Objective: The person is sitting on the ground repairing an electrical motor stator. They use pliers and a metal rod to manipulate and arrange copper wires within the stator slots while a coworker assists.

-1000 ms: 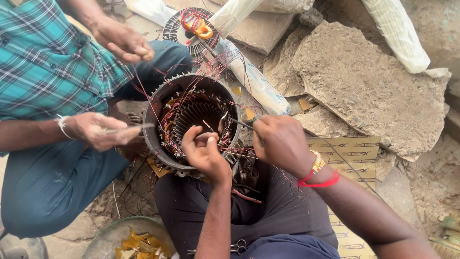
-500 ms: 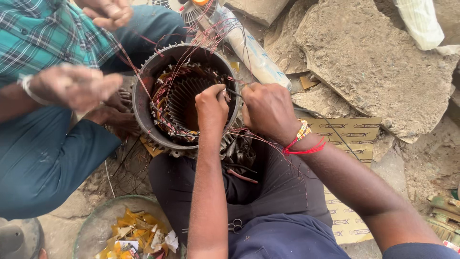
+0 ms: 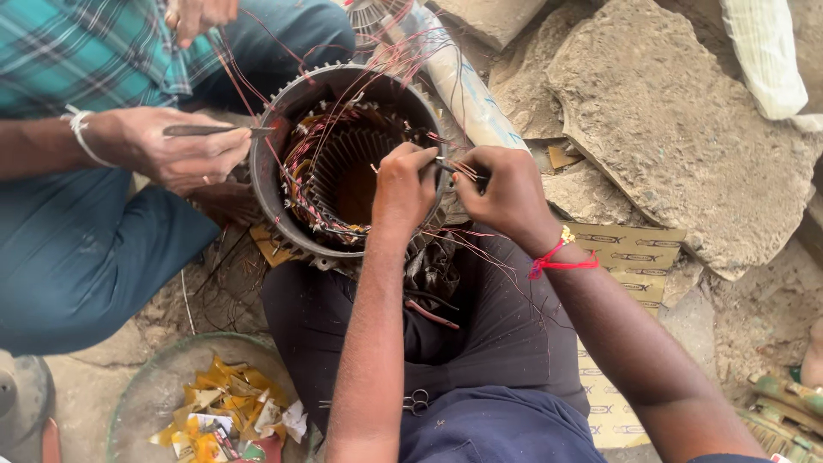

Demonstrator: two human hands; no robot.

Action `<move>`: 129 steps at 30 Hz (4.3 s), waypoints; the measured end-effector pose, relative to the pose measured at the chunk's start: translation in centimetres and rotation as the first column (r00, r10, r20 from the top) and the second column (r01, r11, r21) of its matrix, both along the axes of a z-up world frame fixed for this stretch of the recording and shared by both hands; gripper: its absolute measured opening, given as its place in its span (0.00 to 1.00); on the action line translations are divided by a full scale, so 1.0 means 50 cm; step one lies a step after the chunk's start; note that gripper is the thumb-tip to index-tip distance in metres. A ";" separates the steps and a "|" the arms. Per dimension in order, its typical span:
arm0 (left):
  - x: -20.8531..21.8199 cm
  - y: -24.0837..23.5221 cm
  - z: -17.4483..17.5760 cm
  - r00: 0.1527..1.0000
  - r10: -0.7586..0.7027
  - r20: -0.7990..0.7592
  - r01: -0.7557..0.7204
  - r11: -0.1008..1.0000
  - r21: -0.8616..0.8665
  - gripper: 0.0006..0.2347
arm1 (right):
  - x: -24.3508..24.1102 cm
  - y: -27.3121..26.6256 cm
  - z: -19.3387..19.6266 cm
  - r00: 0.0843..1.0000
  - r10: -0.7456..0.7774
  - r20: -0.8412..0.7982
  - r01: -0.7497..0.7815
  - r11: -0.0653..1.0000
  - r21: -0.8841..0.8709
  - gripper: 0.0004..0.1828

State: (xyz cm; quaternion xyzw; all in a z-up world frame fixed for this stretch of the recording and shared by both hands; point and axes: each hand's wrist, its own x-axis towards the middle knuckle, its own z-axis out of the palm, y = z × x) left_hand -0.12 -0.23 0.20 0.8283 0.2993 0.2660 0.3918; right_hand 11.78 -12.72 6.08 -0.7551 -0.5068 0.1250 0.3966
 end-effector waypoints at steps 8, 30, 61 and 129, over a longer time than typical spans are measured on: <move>-0.007 -0.002 0.006 0.999 0.027 -0.047 -0.024 0.998 0.051 0.07 | 0.011 0.008 -0.066 0.984 0.079 -0.158 -0.058 0.989 0.134 0.08; -0.006 -0.001 -0.016 0.996 0.041 -0.073 -0.038 0.998 0.045 0.07 | 0.026 0.043 -0.060 0.962 0.083 0.262 -0.099 0.994 0.048 0.04; -0.095 -0.105 0.125 0.966 0.086 0.245 -0.144 0.962 0.231 0.14 | 0.001 -0.081 0.006 0.970 -0.007 -0.245 0.002 1.000 -0.022 0.04; -0.562 -0.394 0.027 0.908 0.419 0.027 -0.323 0.738 -0.593 0.02 | -0.271 -0.484 -0.134 0.228 0.132 -0.965 -0.728 0.680 -0.079 0.07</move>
